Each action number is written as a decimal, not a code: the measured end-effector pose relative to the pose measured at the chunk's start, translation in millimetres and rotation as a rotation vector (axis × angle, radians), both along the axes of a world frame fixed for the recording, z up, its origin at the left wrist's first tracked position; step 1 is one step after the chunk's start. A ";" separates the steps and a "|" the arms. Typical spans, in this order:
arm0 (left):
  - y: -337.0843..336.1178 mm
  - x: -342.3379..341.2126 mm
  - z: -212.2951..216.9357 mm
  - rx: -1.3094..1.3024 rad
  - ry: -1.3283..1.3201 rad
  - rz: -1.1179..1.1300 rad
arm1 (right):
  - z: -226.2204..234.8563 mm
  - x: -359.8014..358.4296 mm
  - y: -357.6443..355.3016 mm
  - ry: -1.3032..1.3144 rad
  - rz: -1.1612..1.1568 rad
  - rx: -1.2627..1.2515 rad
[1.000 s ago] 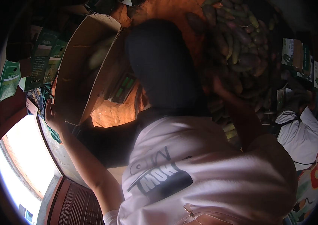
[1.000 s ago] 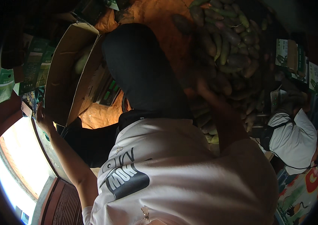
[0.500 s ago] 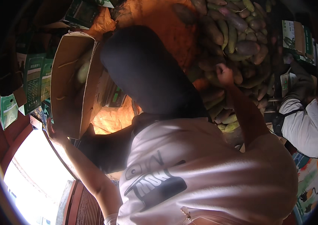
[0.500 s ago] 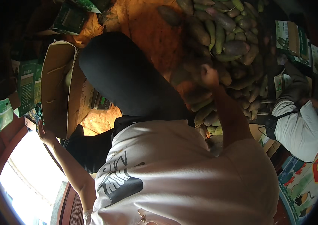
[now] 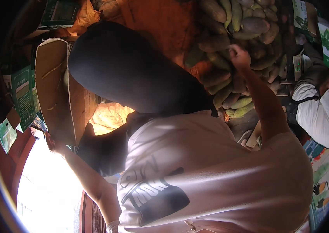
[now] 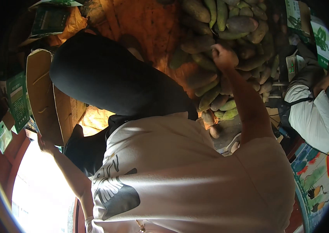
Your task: Sorting and packaging large tubers into cardboard boxes and weighing them.
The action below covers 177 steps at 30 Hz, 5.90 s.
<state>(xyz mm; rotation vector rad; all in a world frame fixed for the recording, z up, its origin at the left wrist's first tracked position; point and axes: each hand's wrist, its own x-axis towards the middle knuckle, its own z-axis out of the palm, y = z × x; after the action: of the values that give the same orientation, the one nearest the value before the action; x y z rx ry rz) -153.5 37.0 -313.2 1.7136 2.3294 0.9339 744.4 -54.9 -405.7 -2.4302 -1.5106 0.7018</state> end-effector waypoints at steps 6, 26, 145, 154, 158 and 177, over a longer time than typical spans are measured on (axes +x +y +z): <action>5.5 -17.4 -14.2 0.080 -0.127 -0.135 | -35.5 -40.2 -67.8 0.138 0.268 -0.414; 6.3 29.2 21.4 0.007 -0.063 0.233 | -65.2 -7.8 67.9 -0.244 -0.216 0.258; 27.7 31.4 111.5 0.172 -0.047 -0.012 | 191.4 -487.6 331.4 0.279 0.909 0.648; -51.0 12.8 119.4 0.134 -0.162 0.203 | 203.7 -485.9 333.4 0.373 0.962 0.593; -42.0 4.9 198.3 0.225 -0.130 0.095 | 212.5 -490.0 317.7 0.488 0.989 0.638; 12.8 -61.4 79.2 -0.597 0.080 -0.481 | 220.8 -525.6 249.1 -0.151 1.820 0.286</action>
<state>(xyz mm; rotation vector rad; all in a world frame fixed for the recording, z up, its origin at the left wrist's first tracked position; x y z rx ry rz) -214.9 49.9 -234.0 1.8973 1.8174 0.0746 218.9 194.2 -184.9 -0.3168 -3.2278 0.3365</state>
